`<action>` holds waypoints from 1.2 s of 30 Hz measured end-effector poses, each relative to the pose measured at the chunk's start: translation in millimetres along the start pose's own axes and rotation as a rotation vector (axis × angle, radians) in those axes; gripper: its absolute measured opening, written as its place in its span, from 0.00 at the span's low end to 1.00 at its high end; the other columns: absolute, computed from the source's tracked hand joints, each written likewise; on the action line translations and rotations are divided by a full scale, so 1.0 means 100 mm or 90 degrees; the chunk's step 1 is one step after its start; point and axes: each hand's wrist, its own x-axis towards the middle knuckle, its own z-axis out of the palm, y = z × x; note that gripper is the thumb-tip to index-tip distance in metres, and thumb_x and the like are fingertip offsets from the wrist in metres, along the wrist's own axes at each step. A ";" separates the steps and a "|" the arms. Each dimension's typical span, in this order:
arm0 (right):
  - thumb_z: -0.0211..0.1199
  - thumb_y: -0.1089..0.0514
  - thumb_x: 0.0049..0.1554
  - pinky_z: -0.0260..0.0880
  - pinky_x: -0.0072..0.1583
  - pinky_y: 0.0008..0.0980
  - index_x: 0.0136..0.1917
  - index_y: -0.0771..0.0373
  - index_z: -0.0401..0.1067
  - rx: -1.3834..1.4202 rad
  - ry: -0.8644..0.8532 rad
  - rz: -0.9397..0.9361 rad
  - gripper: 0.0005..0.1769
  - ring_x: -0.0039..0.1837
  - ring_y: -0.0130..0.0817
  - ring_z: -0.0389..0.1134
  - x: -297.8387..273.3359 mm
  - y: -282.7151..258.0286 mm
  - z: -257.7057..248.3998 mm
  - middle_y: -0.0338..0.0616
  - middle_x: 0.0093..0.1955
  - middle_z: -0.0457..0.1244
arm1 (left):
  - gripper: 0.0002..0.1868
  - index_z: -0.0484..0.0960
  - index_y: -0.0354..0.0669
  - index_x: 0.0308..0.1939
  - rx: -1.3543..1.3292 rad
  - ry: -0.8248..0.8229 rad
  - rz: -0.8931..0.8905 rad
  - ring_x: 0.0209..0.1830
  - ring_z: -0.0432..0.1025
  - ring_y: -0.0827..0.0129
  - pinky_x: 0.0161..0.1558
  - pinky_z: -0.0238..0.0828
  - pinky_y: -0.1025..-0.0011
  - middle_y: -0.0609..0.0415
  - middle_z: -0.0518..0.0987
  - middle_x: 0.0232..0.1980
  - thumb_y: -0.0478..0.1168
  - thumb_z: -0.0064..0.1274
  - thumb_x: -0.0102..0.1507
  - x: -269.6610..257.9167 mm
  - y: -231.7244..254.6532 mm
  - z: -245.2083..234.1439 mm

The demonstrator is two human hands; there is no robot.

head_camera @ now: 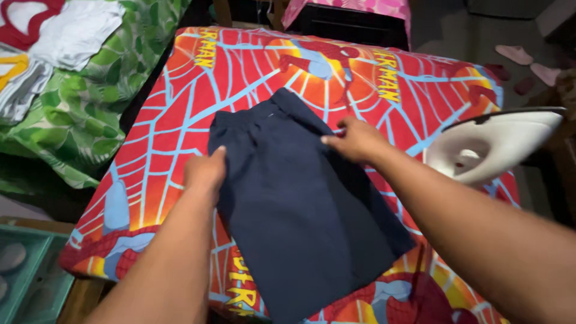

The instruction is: The person irons a pair of dark blue shorts on a Spider-Man themed bedsheet. They use a white electric iron, moving it back and forth over the fabric while smoothing it with their other hand. The person adjusts the shorts and continues ironing different sections until the garment appears smooth.

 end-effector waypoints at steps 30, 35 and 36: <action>0.67 0.38 0.55 0.72 0.52 0.44 0.56 0.65 0.75 0.263 0.123 0.295 0.29 0.51 0.44 0.73 0.30 0.48 -0.17 0.55 0.51 0.71 | 0.44 0.71 0.29 0.64 0.003 -0.190 0.205 0.60 0.73 0.50 0.56 0.71 0.56 0.34 0.76 0.61 0.61 0.65 0.59 0.89 1.16 0.92; 0.67 0.36 0.56 0.72 0.50 0.43 0.51 0.69 0.78 0.104 0.063 0.230 0.31 0.46 0.44 0.73 -0.41 0.64 -0.04 0.57 0.44 0.71 | 0.29 0.80 0.29 0.56 -0.153 -0.379 0.102 0.49 0.81 0.53 0.50 0.79 0.57 0.39 0.85 0.51 0.48 0.61 0.59 0.41 0.51 0.50; 0.67 0.37 0.56 0.71 0.50 0.44 0.49 0.69 0.78 0.095 0.067 0.239 0.30 0.45 0.45 0.73 -0.57 0.66 -0.01 0.58 0.43 0.71 | 0.27 0.80 0.28 0.55 -0.119 -0.353 0.084 0.48 0.80 0.54 0.49 0.77 0.58 0.38 0.85 0.50 0.46 0.62 0.60 0.25 0.37 0.43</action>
